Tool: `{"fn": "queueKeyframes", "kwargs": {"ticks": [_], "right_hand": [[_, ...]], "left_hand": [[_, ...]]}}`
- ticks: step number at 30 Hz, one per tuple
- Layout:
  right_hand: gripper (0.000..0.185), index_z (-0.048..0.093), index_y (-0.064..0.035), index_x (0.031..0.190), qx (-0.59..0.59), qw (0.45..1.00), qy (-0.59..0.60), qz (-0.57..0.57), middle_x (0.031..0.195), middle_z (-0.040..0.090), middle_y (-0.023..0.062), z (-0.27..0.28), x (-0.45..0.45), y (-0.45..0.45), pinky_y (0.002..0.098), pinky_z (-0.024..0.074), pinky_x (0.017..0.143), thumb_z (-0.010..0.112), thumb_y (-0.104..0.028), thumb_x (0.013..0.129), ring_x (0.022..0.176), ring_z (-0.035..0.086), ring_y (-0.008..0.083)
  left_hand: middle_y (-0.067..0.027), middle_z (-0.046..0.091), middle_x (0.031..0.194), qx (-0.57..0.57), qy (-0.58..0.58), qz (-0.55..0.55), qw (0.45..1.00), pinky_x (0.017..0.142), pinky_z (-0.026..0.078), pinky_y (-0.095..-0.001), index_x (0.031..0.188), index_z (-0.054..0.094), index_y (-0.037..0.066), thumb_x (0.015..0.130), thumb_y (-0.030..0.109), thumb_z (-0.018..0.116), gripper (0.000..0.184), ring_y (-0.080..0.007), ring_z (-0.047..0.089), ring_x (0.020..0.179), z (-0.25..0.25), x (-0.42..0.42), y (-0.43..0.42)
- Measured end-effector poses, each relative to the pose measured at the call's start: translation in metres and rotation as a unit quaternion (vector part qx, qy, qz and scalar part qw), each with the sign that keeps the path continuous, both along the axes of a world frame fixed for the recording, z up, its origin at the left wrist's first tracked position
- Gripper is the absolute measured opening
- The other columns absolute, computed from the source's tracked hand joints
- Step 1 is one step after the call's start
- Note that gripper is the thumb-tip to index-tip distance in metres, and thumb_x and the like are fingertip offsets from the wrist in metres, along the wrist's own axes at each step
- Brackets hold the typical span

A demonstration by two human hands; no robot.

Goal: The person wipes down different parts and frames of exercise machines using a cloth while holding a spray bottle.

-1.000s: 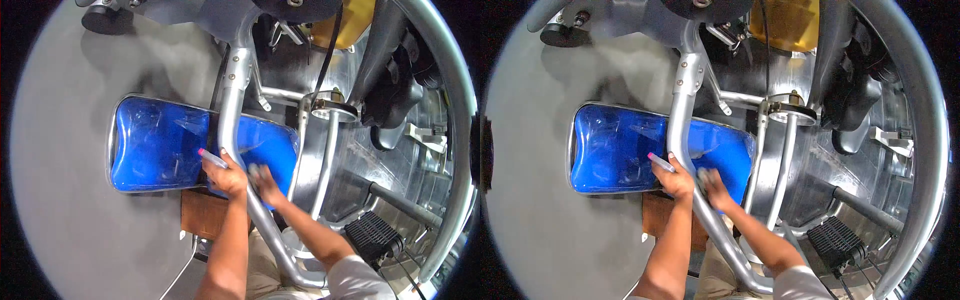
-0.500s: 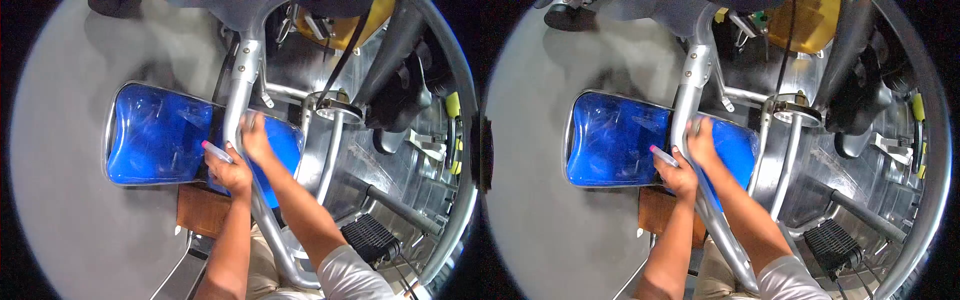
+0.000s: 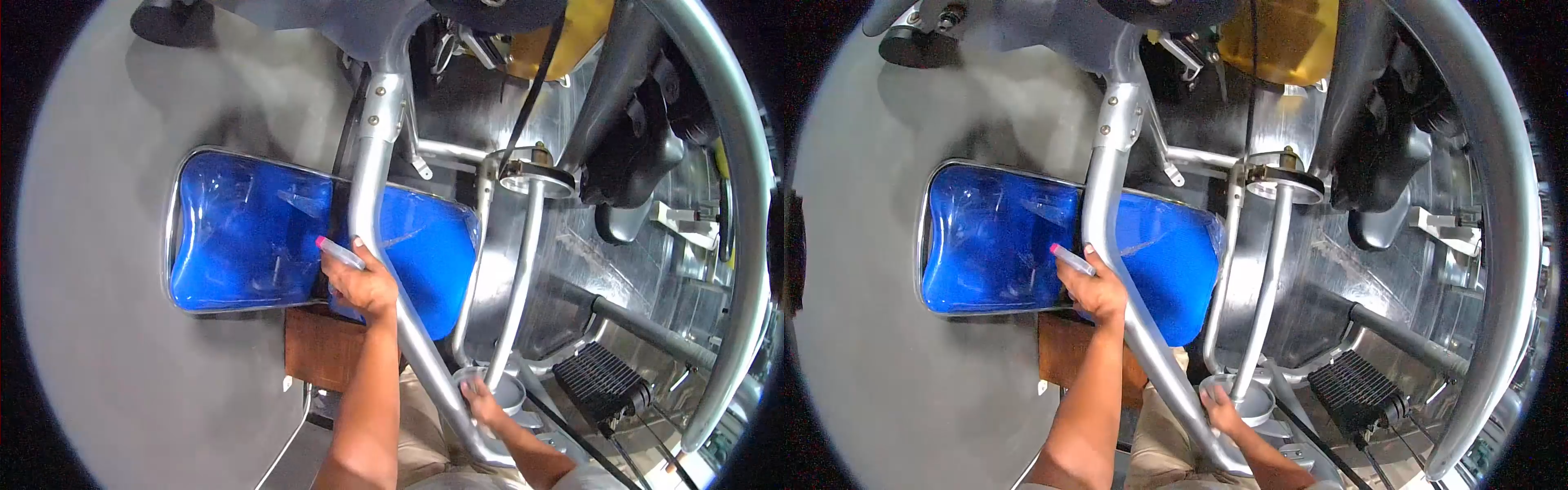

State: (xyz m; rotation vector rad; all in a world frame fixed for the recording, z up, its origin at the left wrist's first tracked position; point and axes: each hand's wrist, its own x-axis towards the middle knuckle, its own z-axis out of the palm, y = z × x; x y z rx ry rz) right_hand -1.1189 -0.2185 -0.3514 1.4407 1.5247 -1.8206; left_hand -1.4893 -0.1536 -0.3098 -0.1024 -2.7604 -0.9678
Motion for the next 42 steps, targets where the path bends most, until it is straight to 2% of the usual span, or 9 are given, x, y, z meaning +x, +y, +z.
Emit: {"fn": "queueKeyframes", "kwargs": {"ticks": [7,9,12,17,19,22,25,35,42], "right_hand": [[0.049,0.05,-0.0011,0.135,0.086,0.928,0.322,-0.169,0.138,0.05,0.0146,0.02,-0.303,0.11,0.0321,0.0308,0.109,0.046,-0.038,0.103,0.129,0.044,0.023],[0.047,0.055,-0.0059,0.131,0.155,0.951,0.254,-0.081,0.13,0.056,0.0208,0.023,-0.344,0.134,0.035,0.0379,0.105,0.048,-0.042,0.102,0.121,0.053,0.0297],[0.048,0.055,-0.0022,0.125,0.06,0.98,0.187,-0.013,0.117,0.062,0.0266,0.034,-0.324,0.138,0.0448,0.0439,0.098,0.05,-0.043,0.1,0.112,0.058,0.0424],[0.055,0.054,-0.0013,0.126,0.034,0.981,0.191,0.009,0.118,0.061,0.0276,0.021,-0.155,0.076,0.041,0.0425,0.1,0.052,-0.048,0.098,0.114,0.058,0.0341],[0.065,0.052,-0.0019,0.135,0.056,0.996,-0.017,0.068,0.127,0.059,0.0265,0.02,-0.056,0.033,0.0405,0.0398,0.104,0.05,-0.055,0.097,0.119,0.056,0.0328],[0.063,0.056,-0.0037,0.132,-0.104,0.991,-0.087,0.005,0.128,0.059,0.0273,0.014,0.074,-0.017,0.0409,0.04,0.104,0.05,-0.055,0.096,0.122,0.056,0.0322],[0.056,0.058,-0.0038,0.131,-0.073,0.989,-0.119,-0.042,0.125,0.062,0.0216,0.048,0.038,-0.006,0.037,0.04,0.105,0.051,-0.049,0.098,0.119,0.057,0.0297],[0.047,0.053,-0.0041,0.133,0.158,0.961,0.221,-0.048,0.134,0.053,0.0244,0.049,-0.218,0.081,0.0402,0.0379,0.107,0.05,-0.037,0.1,0.128,0.049,0.0386],[0.042,0.051,-0.0042,0.134,0.138,0.982,0.126,0.012,0.134,0.054,0.0201,0.073,-0.087,0.029,0.039,0.0385,0.108,0.052,-0.029,0.1,0.128,0.05,0.0349]], "left_hand": [[-0.0309,0.048,0.133,-0.031,0.005,0.007,0.999,0.102,0.039,-0.0521,0.143,0.034,-0.007,0.097,0.043,0.051,0.07,-0.0475,0.048,0.122,-0.007,0.001,-0.001],[-0.0296,0.046,0.136,-0.026,-0.024,0.027,0.999,0.103,0.038,-0.0528,0.146,0.031,-0.005,0.097,0.048,0.048,0.073,-0.0472,0.046,0.124,-0.013,-0.001,0.0],[-0.0296,0.046,0.135,-0.02,-0.035,0.023,0.999,0.102,0.039,-0.0534,0.145,0.031,-0.004,0.097,0.047,0.049,0.072,-0.0468,0.047,0.124,-0.005,-0.001,0.002],[-0.0258,0.05,0.132,-0.037,-0.053,0.034,0.997,0.099,0.042,-0.0546,0.142,0.036,-0.001,0.097,0.045,0.051,0.066,-0.0452,0.051,0.121,-0.005,-0.004,0.001],[-0.0245,0.049,0.133,-0.016,-0.069,0.035,0.997,0.1,0.041,-0.0554,0.143,0.036,0.0,0.097,0.044,0.051,0.066,-0.0439,0.05,0.123,-0.003,-0.003,0.003],[-0.0224,0.048,0.136,-0.031,-0.084,0.028,0.996,0.102,0.038,-0.0582,0.145,0.032,0.002,0.098,0.047,0.048,0.068,-0.0418,0.048,0.126,-0.006,-0.003,0.0],[-0.0229,0.047,0.137,-0.054,-0.1,0.041,0.993,0.102,0.038,-0.058,0.146,0.031,0.0,0.099,0.047,0.047,0.068,-0.0423,0.048,0.126,0.004,0.002,0.005],[-0.0282,0.045,0.136,-0.018,-0.131,0.026,0.991,0.102,0.039,-0.0553,0.143,0.03,-0.006,0.1,0.046,0.046,0.07,-0.0442,0.047,0.126,0.007,0.002,0.005],[-0.0246,0.042,0.141,0.004,-0.114,0.01,0.993,0.105,0.034,-0.0583,0.147,0.028,-0.001,0.099,0.048,0.045,0.07,-0.0425,0.044,0.13,-0.002,-0.002,0.0]]}}
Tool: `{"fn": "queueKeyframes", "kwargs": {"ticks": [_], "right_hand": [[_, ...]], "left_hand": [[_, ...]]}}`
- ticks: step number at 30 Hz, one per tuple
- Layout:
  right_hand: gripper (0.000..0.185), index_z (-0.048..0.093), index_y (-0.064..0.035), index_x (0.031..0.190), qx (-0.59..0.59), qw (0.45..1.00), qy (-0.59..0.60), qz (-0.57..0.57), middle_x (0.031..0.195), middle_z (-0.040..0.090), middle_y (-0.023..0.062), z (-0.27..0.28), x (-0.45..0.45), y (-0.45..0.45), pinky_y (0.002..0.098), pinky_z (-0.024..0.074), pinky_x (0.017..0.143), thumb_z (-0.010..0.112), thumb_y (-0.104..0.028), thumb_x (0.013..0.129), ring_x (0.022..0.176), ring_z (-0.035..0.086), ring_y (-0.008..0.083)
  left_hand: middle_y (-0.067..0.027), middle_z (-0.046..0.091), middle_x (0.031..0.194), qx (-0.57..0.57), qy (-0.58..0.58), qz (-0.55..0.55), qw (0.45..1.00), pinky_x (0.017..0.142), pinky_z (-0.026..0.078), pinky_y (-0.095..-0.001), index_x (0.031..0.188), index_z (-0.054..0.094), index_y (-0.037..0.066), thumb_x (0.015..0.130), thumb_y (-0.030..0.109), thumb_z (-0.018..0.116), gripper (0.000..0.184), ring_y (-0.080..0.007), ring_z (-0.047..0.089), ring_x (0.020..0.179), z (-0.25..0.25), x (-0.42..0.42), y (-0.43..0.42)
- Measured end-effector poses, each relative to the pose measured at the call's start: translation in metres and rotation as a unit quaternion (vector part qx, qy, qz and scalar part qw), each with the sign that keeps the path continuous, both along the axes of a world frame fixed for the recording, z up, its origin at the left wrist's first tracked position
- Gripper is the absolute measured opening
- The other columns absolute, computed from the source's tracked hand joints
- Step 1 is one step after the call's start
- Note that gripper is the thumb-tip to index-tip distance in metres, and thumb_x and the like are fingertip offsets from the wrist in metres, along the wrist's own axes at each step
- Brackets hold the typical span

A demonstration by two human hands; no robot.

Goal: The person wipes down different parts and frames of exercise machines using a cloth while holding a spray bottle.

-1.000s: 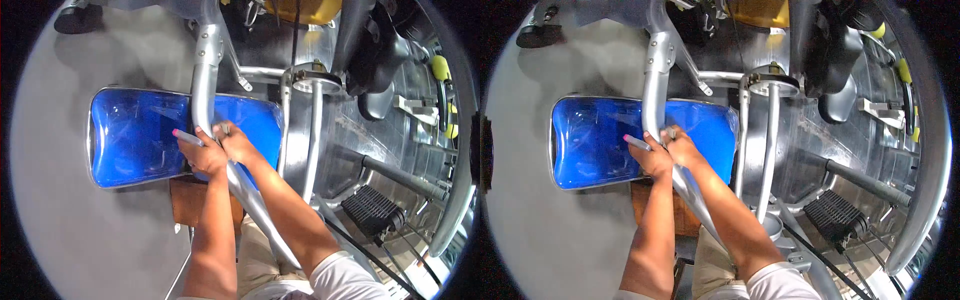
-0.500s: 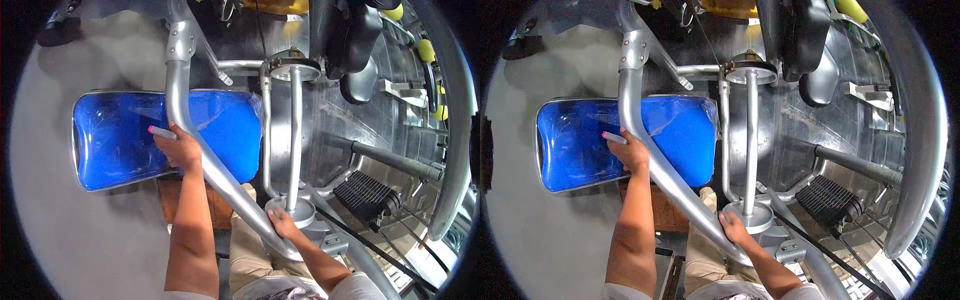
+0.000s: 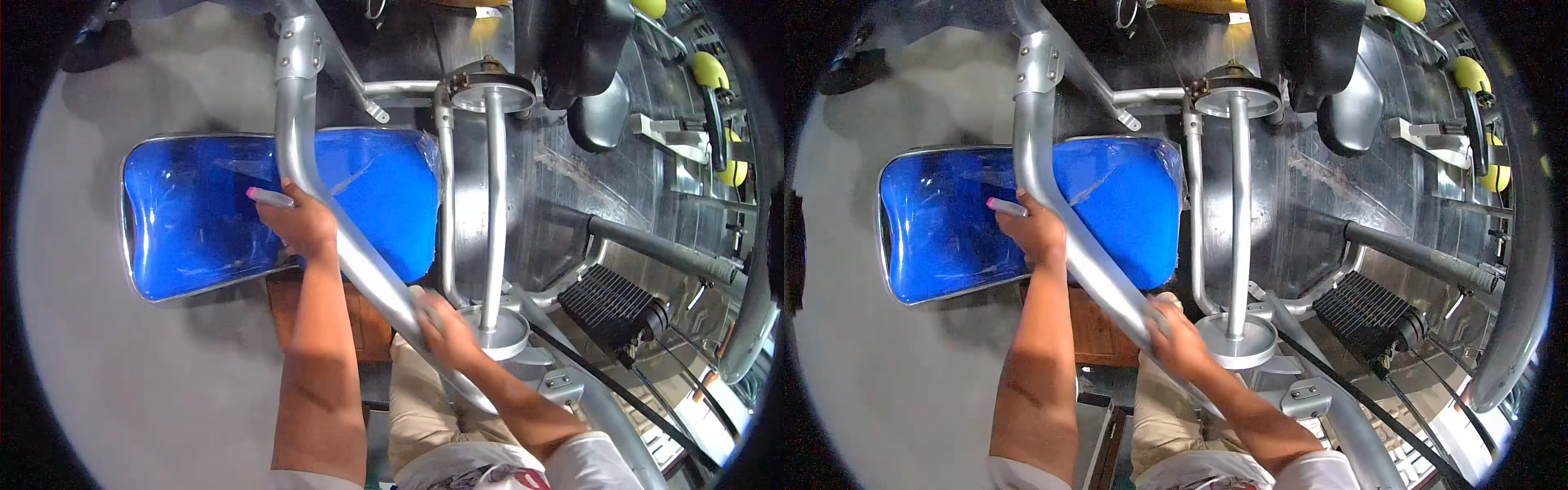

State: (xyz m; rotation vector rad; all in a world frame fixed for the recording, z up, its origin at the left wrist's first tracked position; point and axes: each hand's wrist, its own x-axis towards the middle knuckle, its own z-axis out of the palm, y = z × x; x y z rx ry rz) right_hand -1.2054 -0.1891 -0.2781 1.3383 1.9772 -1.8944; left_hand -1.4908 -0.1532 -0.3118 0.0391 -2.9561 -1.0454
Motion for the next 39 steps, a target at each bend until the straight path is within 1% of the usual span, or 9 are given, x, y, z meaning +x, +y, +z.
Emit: {"fn": "queueKeyframes", "kwargs": {"ticks": [4,7,11,14,19,23,29,35,39], "right_hand": [[0.037,0.052,-0.0019,0.128,-0.065,0.987,-0.142,-0.031,0.126,0.058,0.0238,0.016,0.138,-0.057,0.0411,0.0408,0.104,0.051,-0.026,0.1,0.12,0.056,0.0376],[0.035,0.052,0.001,0.126,0.04,0.994,-0.069,-0.076,0.128,0.055,0.0256,0.01,0.132,-0.071,0.0413,0.0395,0.106,0.052,-0.023,0.1,0.123,0.053,0.0369],[0.033,0.051,0.0045,0.124,0.047,0.996,-0.033,-0.067,0.127,0.054,0.0259,-0.01,0.02,-0.027,0.0422,0.0381,0.107,0.057,-0.014,0.097,0.121,0.052,0.039],[0.037,0.051,0.0047,0.126,0.252,0.953,0.137,-0.096,0.124,0.056,0.0265,-0.029,-0.102,0.004,0.0432,0.041,0.105,0.057,-0.015,0.095,0.12,0.053,0.0413],[0.033,0.052,0.0035,0.123,0.174,0.973,0.106,-0.11,0.119,0.056,0.0282,-0.026,-0.172,0.035,0.0441,0.0432,0.099,0.055,-0.016,0.096,0.113,0.054,0.0462],[0.034,0.05,0.0001,0.126,0.121,0.98,0.146,-0.06,0.115,0.057,0.0248,-0.015,-0.056,0.001,0.045,0.0437,0.098,0.056,-0.013,0.095,0.111,0.056,0.0423],[0.039,0.053,-0.0019,0.129,-0.132,0.973,-0.172,-0.079,0.126,0.058,0.0239,0.0,0.199,-0.084,0.0415,0.0414,0.103,0.053,-0.028,0.099,0.119,0.056,0.0381],[0.038,0.056,-0.0007,0.125,-0.071,0.986,-0.149,-0.034,0.127,0.058,0.0233,-0.01,0.123,-0.049,0.0399,0.041,0.104,0.052,-0.029,0.1,0.122,0.054,0.0382],[0.039,0.051,-0.0022,0.132,0.038,0.994,0.101,-0.029,0.13,0.058,0.0191,-0.016,-0.018,0.008,0.0371,0.0385,0.107,0.049,-0.027,0.102,0.124,0.054,0.0307]], "left_hand": [[-0.0211,0.04,0.144,-0.037,-0.065,0.043,0.996,0.104,0.031,-0.0643,0.149,0.026,0.002,0.099,0.052,0.043,0.072,-0.0409,0.041,0.134,0.026,0.007,0.009],[-0.0197,0.039,0.146,-0.032,-0.047,0.043,0.997,0.103,0.03,-0.0674,0.149,0.026,0.003,0.099,0.052,0.042,0.072,-0.0404,0.041,0.134,0.016,0.008,0.008],[-0.0189,0.039,0.147,-0.023,-0.036,0.038,0.998,0.102,0.03,-0.0686,0.15,0.025,0.003,0.099,0.052,0.043,0.073,-0.0408,0.042,0.134,0.01,-0.001,0.006],[-0.0198,0.039,0.146,-0.025,-0.042,0.034,0.998,0.102,0.029,-0.0692,0.149,0.025,0.003,0.099,0.051,0.043,0.072,-0.0412,0.042,0.133,0.009,0.006,0.005],[-0.0222,0.04,0.144,0.006,-0.001,0.013,1.0,0.103,0.029,-0.0689,0.148,0.026,0.001,0.099,0.051,0.043,0.072,-0.0415,0.044,0.131,-0.009,-0.006,-0.002],[-0.0223,0.04,0.144,0.005,-0.043,0.024,0.999,0.104,0.029,-0.0681,0.149,0.025,0.001,0.099,0.051,0.042,0.072,-0.0413,0.043,0.131,0.007,-0.001,0.005],[-0.0201,0.039,0.145,-0.041,-0.055,0.038,0.997,0.103,0.03,-0.0686,0.151,0.022,0.004,0.1,0.051,0.04,0.072,-0.0404,0.041,0.134,0.011,0.0,0.004],[-0.0199,0.041,0.143,-0.051,-0.066,0.039,0.996,0.101,0.033,-0.0677,0.148,0.025,0.003,0.099,0.052,0.04,0.071,-0.0404,0.043,0.132,0.015,0.002,0.01],[-0.022,0.042,0.14,-0.037,-0.042,0.029,0.998,0.099,0.033,-0.0695,0.145,0.029,0.001,0.099,0.052,0.04,0.069,-0.0416,0.045,0.129,0.007,0.0,0.004]]}}
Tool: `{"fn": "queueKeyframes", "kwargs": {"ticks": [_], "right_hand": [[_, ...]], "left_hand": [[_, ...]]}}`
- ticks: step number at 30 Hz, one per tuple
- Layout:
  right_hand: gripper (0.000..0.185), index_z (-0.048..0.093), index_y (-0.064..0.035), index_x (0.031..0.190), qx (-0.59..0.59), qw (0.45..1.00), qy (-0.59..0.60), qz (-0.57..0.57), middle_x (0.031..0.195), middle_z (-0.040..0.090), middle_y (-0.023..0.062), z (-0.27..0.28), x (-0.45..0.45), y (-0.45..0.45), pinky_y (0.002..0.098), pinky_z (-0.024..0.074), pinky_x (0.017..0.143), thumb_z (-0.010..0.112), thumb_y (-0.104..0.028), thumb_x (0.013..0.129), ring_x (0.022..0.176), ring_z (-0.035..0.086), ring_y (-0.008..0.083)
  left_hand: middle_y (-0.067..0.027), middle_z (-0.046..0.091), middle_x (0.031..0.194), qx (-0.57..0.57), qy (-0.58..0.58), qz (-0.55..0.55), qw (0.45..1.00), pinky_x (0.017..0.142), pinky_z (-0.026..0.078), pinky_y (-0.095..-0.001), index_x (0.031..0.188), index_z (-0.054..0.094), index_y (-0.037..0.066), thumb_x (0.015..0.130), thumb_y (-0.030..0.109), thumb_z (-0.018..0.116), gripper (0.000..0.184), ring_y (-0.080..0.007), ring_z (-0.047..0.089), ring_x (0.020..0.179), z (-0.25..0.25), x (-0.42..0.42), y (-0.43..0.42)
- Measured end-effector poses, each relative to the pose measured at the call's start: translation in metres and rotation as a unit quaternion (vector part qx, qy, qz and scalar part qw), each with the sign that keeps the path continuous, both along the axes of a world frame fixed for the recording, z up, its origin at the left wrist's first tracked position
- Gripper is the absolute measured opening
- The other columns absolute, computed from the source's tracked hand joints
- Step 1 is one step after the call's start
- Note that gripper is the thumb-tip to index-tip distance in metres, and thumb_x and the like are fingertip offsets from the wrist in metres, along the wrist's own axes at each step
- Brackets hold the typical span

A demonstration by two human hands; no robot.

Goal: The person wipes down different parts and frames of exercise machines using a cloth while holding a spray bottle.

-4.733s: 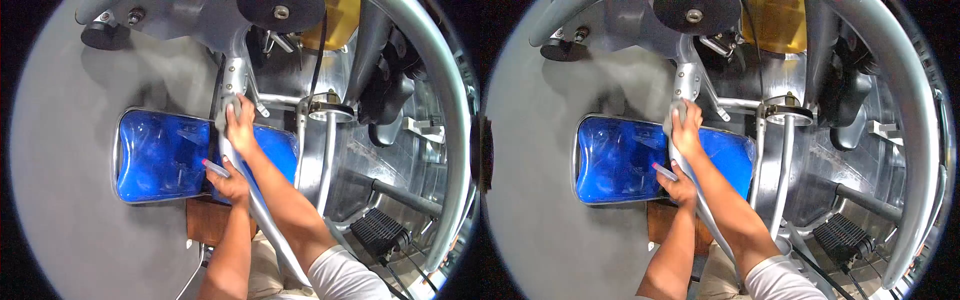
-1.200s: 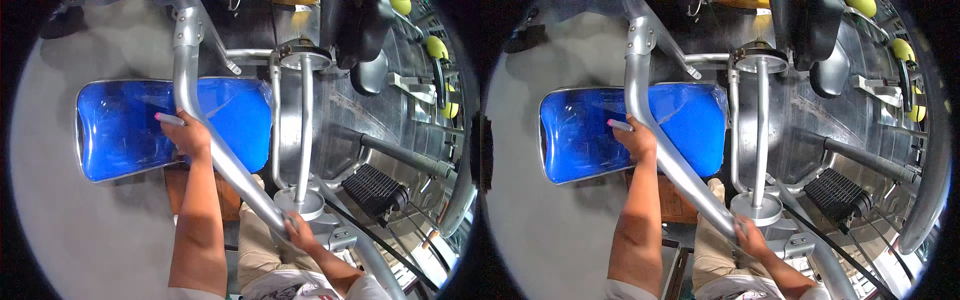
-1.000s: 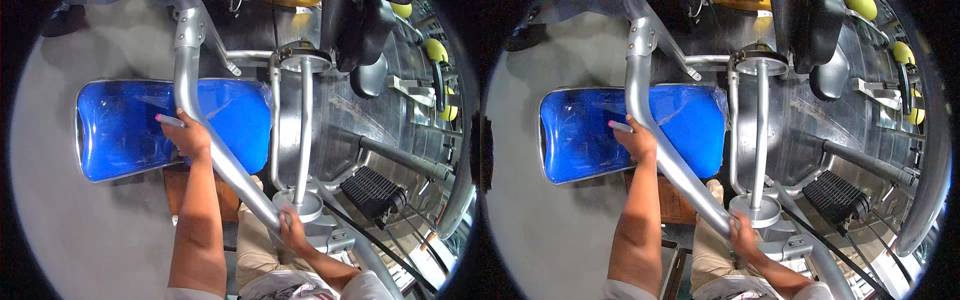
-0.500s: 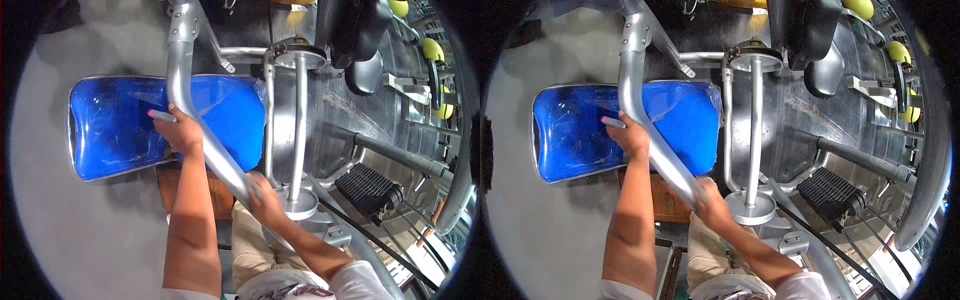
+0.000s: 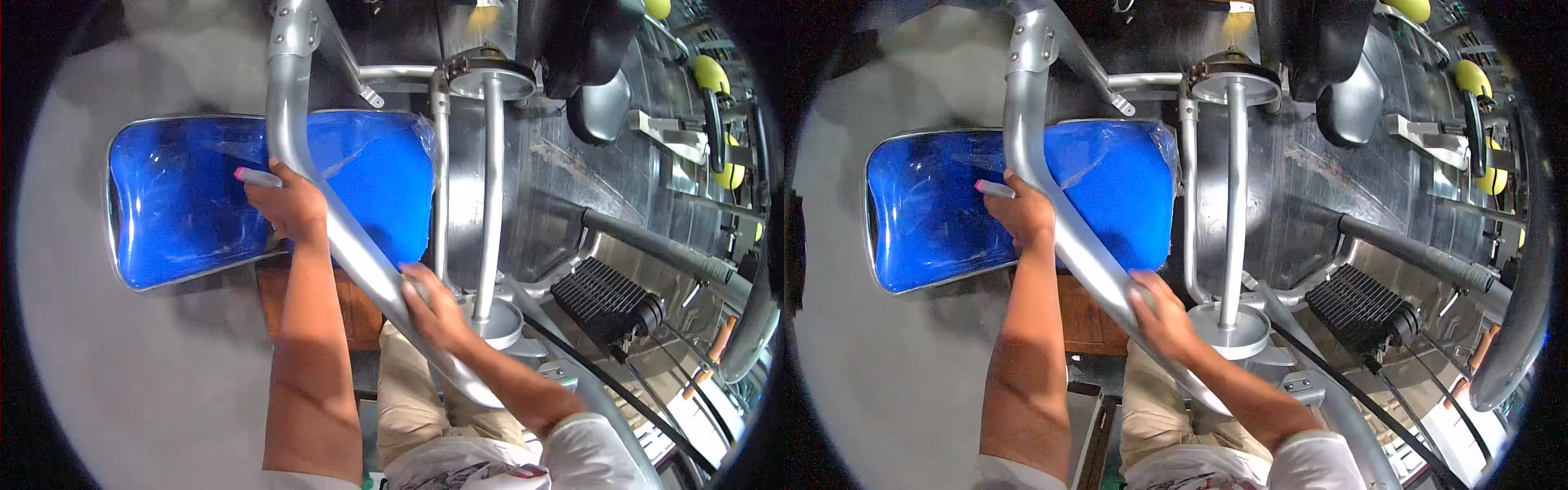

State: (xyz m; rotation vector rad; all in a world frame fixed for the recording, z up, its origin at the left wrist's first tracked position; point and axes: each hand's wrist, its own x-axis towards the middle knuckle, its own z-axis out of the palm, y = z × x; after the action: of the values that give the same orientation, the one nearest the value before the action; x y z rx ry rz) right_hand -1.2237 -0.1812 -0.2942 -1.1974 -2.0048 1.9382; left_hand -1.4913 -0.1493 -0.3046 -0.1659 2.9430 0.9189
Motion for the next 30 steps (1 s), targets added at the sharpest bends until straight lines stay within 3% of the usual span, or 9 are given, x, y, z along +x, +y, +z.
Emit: {"fn": "queueKeyframes", "kwargs": {"ticks": [3,7,8,10,13,18,24,25,30], "right_hand": [[0.045,0.05,0.0021,0.13,-0.019,0.999,0.041,-0.008,0.126,0.054,0.0284,0.007,-0.095,0.039,0.0422,0.0411,0.102,0.051,-0.031,0.1,0.12,0.053,0.041],[0.043,0.05,0.0023,0.13,0.028,0.999,0.027,-0.027,0.125,0.054,0.0283,0.002,-0.093,0.027,0.0432,0.0423,0.101,0.052,-0.027,0.099,0.117,0.053,0.0442],[0.039,0.052,-0.0033,0.131,-0.011,0.999,-0.026,-0.027,0.129,0.056,0.0199,0.009,-0.07,0.017,0.0387,0.0416,0.103,0.052,-0.028,0.101,0.122,0.056,0.0312],[0.038,0.053,-0.0046,0.131,0.037,0.999,-0.018,-0.014,0.132,0.055,0.0177,-0.016,0.008,-0.02,0.0387,0.0402,0.105,0.052,-0.027,0.101,0.124,0.054,0.0287],[0.035,0.053,-0.0036,0.129,-0.076,0.979,-0.186,0.045,0.128,0.056,0.0194,0.016,0.14,-0.054,0.0383,0.0392,0.105,0.05,-0.024,0.101,0.122,0.054,0.0308],[0.034,0.055,-0.0045,0.128,-0.096,0.977,-0.185,0.032,0.125,0.058,0.0198,0.016,0.242,-0.095,0.0396,0.0409,0.103,0.051,-0.025,0.101,0.12,0.055,0.0333],[0.032,0.055,-0.0014,0.127,0.005,0.996,-0.078,0.033,0.129,0.058,0.0191,-0.034,0.05,-0.024,0.0388,0.0394,0.107,0.05,-0.021,0.102,0.123,0.054,0.0313],[0.041,0.055,0.0,0.127,0.032,0.999,-0.027,0.023,0.128,0.056,0.0218,-0.029,0.002,-0.002,0.0407,0.0394,0.107,0.049,-0.032,0.102,0.124,0.052,0.0347],[0.044,0.054,0.0012,0.127,0.037,0.998,-0.018,-0.037,0.129,0.056,0.0243,-0.024,-0.105,0.033,0.0411,0.039,0.107,0.05,-0.034,0.1,0.123,0.054,0.0372]], "left_hand": [[-0.0241,0.042,0.14,0.025,0.009,0.0,1.0,0.101,0.031,-0.0687,0.144,0.03,-0.001,0.099,0.051,0.041,0.07,-0.0425,0.045,0.128,-0.001,0.0,0.001],[-0.0249,0.041,0.14,0.0,-0.026,0.012,1.0,0.105,0.029,-0.0649,0.145,0.028,-0.002,0.099,0.049,0.043,0.07,-0.043,0.044,0.129,0.017,0.01,0.008],[-0.0249,0.041,0.14,0.007,-0.021,0.013,1.0,0.106,0.029,-0.0649,0.145,0.028,-0.002,0.099,0.049,0.043,0.071,-0.043,0.044,0.13,0.018,0.012,0.008],[-0.0244,0.041,0.14,0.022,-0.003,0.002,1.0,0.106,0.027,-0.0655,0.146,0.027,-0.003,0.1,0.05,0.042,0.071,-0.0429,0.042,0.131,0.013,0.007,0.006],[-0.0233,0.04,0.142,0.035,0.005,-0.011,0.999,0.107,0.026,-0.0663,0.147,0.025,-0.002,0.1,0.05,0.04,0.071,-0.0425,0.04,0.133,-0.005,0.001,-0.001],[-0.0256,0.038,0.142,0.007,-0.044,0.013,0.999,0.109,0.029,-0.0587,0.146,0.025,-0.005,0.101,0.045,0.04,0.069,-0.0428,0.039,0.133,0.024,0.009,0.009],[-0.0296,0.041,0.136,0.009,0.059,-0.038,0.998,0.108,0.035,-0.0518,0.145,0.024,-0.007,0.1,0.049,0.04,0.073,-0.0446,0.042,0.129,-0.018,-0.007,-0.006],[-0.0298,0.041,0.136,0.009,0.046,-0.029,0.998,0.108,0.035,-0.0519,0.145,0.025,-0.007,0.1,0.049,0.04,0.073,-0.0449,0.042,0.129,-0.015,-0.005,-0.006],[-0.0345,0.041,0.135,0.055,0.011,-0.016,0.998,0.108,0.035,-0.0499,0.14,0.028,-0.012,0.099,0.05,0.042,0.075,-0.0465,0.044,0.127,-0.003,-0.002,-0.001]]}}
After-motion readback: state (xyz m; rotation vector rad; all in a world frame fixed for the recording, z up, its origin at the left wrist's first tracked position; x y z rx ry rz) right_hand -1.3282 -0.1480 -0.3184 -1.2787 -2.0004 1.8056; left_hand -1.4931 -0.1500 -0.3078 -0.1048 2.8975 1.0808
